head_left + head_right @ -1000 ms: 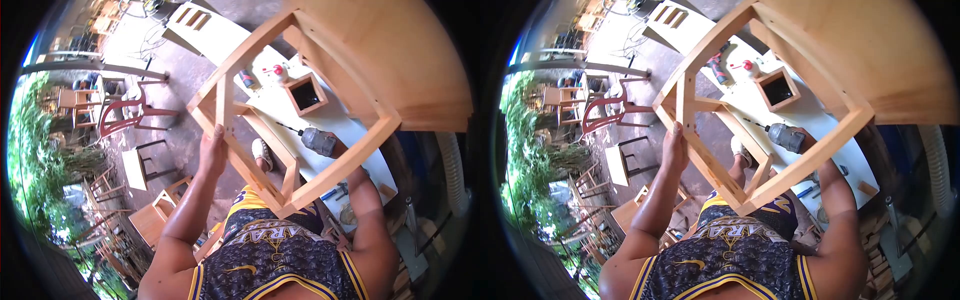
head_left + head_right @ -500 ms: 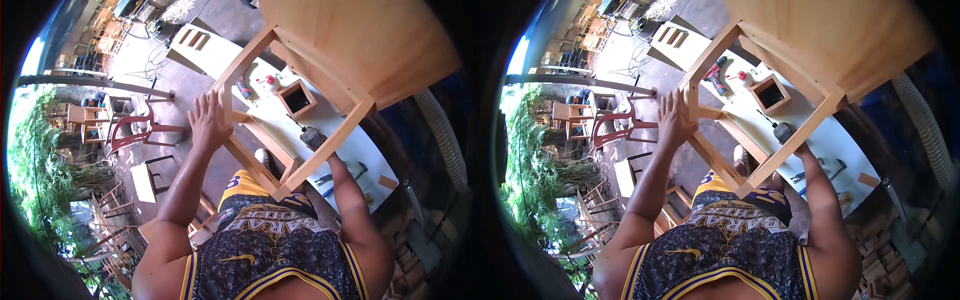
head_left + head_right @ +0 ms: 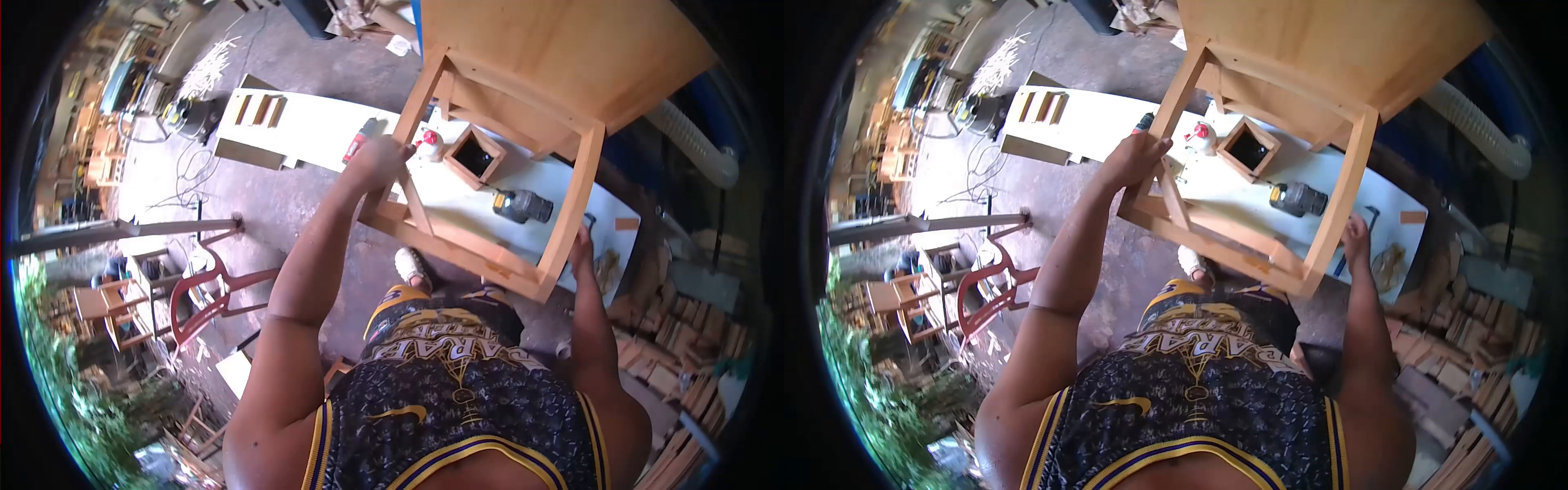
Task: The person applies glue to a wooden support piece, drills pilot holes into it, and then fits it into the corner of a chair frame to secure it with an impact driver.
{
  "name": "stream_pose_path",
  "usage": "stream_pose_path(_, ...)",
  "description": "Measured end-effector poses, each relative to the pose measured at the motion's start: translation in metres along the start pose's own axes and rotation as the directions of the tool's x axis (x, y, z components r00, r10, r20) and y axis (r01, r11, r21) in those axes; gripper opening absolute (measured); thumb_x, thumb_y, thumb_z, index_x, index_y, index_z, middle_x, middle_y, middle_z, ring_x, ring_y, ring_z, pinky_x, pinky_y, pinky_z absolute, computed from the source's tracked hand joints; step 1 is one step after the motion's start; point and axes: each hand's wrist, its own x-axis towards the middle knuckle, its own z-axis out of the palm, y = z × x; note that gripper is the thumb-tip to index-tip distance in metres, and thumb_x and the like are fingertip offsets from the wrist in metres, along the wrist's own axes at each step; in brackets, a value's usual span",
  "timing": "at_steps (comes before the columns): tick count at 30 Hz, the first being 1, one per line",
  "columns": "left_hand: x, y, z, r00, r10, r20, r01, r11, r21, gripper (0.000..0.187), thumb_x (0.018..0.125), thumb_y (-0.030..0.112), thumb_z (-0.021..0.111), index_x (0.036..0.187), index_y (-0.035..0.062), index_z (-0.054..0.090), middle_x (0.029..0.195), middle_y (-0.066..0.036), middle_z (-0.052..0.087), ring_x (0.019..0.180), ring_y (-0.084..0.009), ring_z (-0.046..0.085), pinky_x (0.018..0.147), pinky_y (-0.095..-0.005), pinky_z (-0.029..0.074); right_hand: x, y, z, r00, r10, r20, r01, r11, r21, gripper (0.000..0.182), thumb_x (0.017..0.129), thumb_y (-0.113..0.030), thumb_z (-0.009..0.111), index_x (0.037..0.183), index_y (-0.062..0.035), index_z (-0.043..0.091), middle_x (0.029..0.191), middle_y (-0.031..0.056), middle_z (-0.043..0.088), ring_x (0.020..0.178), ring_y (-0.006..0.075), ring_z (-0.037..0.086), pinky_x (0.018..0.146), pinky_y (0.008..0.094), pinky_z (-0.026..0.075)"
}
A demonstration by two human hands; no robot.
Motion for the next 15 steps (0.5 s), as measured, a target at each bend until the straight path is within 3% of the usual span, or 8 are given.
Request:
stream_pose_path(4, 0.004, -0.023, -0.016, 0.966, 0.175, 0.192, -0.141, 0.974, -0.177, 0.05, 0.097, 0.043, 0.054, 0.109, -0.0045, 0.062, 0.092, -0.009, 0.065, 0.085, -0.0149, 0.057, 0.08, -0.0317, 0.048, -0.066, -0.062, 0.009, 0.92, 0.022, -0.391, 0.04, 0.988, 0.151, 0.036, 0.097, -0.02, 0.059, 0.128, -0.0027, 0.053, 0.109, 0.0045, 0.06, 0.099, 0.0114, 0.057, 0.082, 0.0278, 0.05)
stream_pose_path(6, 0.016, -0.053, -0.005, 0.94, 0.289, 0.181, -0.22, 0.919, -0.328, 0.049, 0.097, 0.041, 0.056, 0.112, -0.0047, 0.062, 0.094, -0.008, 0.065, 0.086, -0.0145, 0.057, 0.082, -0.0313, 0.047, -0.083, -0.112, 0.024, 0.735, -0.29, -0.613, 0.359, 0.933, -0.011, 0.035, 0.097, -0.021, 0.058, 0.127, -0.0021, 0.053, 0.109, 0.005, 0.06, 0.098, 0.0111, 0.058, 0.082, 0.0267, 0.05)
stream_pose_path(8, 0.014, -0.057, -0.012, 0.903, 0.356, 0.241, -0.183, 0.826, -0.533, 0.047, 0.096, 0.034, 0.06, 0.123, -0.0047, 0.057, 0.107, -0.007, 0.063, 0.097, -0.015, 0.056, 0.09, -0.0312, 0.045, -0.101, -0.183, 0.066, 0.711, -0.482, -0.513, 0.5, 0.858, -0.114, 0.035, 0.098, -0.02, 0.057, 0.126, -0.0011, 0.053, 0.109, 0.0063, 0.06, 0.099, 0.0128, 0.058, 0.082, 0.0273, 0.051)
stream_pose_path(9, 0.015, -0.064, -0.009, 0.898, 0.362, 0.249, -0.191, 0.832, -0.52, 0.047, 0.096, 0.034, 0.06, 0.123, -0.0047, 0.057, 0.107, -0.007, 0.063, 0.097, -0.015, 0.056, 0.09, -0.0312, 0.045, -0.105, -0.207, 0.096, 0.785, -0.447, -0.429, 0.514, 0.856, 0.049, 0.033, 0.098, -0.019, 0.055, 0.125, -0.0009, 0.053, 0.11, 0.0085, 0.06, 0.1, 0.0154, 0.059, 0.085, 0.0295, 0.051)
stream_pose_path(10, 0.018, -0.077, -0.001, 0.879, 0.412, 0.239, -0.199, 0.773, -0.602, 0.048, 0.096, 0.031, 0.06, 0.127, -0.0043, 0.054, 0.113, -0.008, 0.061, 0.104, -0.0159, 0.055, 0.095, -0.0313, 0.043, -0.093, -0.205, 0.119, 0.912, -0.368, -0.182, 0.408, 0.863, 0.297, 0.03, 0.099, -0.019, 0.053, 0.123, -0.0019, 0.055, 0.113, 0.0096, 0.061, 0.102, 0.0165, 0.059, 0.089, 0.032, 0.05)
stream_pose_path(12, 0.016, -0.078, -0.002, 0.832, 0.496, 0.246, -0.246, 0.729, -0.638, 0.053, 0.095, 0.024, 0.059, 0.137, -0.0034, 0.043, 0.127, -0.012, 0.055, 0.12, -0.0184, 0.048, 0.106, -0.0329, 0.035, -0.076, -0.223, 0.195, 0.893, -0.403, 0.199, 0.353, 0.903, 0.244, 0.032, 0.099, -0.027, 0.055, 0.12, -0.0036, 0.059, 0.108, 0.0072, 0.065, 0.099, 0.0154, 0.06, 0.09, 0.0316, 0.048)
stream_pose_path(13, 0.006, -0.073, -0.004, 0.843, 0.46, 0.279, -0.164, 0.714, -0.681, 0.053, 0.094, 0.019, 0.059, 0.138, -0.0037, 0.041, 0.128, -0.012, 0.054, 0.12, -0.0191, 0.049, 0.107, -0.0337, 0.035, -0.062, -0.22, 0.235, 0.899, -0.265, 0.348, 0.214, 0.96, 0.18, 0.036, 0.099, -0.032, 0.054, 0.117, -0.0022, 0.062, 0.103, 0.0078, 0.067, 0.097, 0.0144, 0.061, 0.089, 0.0312, 0.047)
stream_pose_path(15, -0.011, -0.061, -0.006, 0.854, 0.442, 0.274, -0.088, 0.643, -0.761, 0.052, 0.093, 0.015, 0.057, 0.139, -0.004, 0.04, 0.13, -0.012, 0.053, 0.122, -0.0197, 0.049, 0.107, -0.034, 0.035, -0.039, -0.233, 0.291, 0.823, 0.028, 0.568, -0.001, 0.999, -0.048, 0.054, 0.101, -0.045, 0.043, 0.124, 0.0012, 0.06, 0.122, 0.0121, 0.062, 0.118, 0.0185, 0.054, 0.099, 0.0332, 0.041)
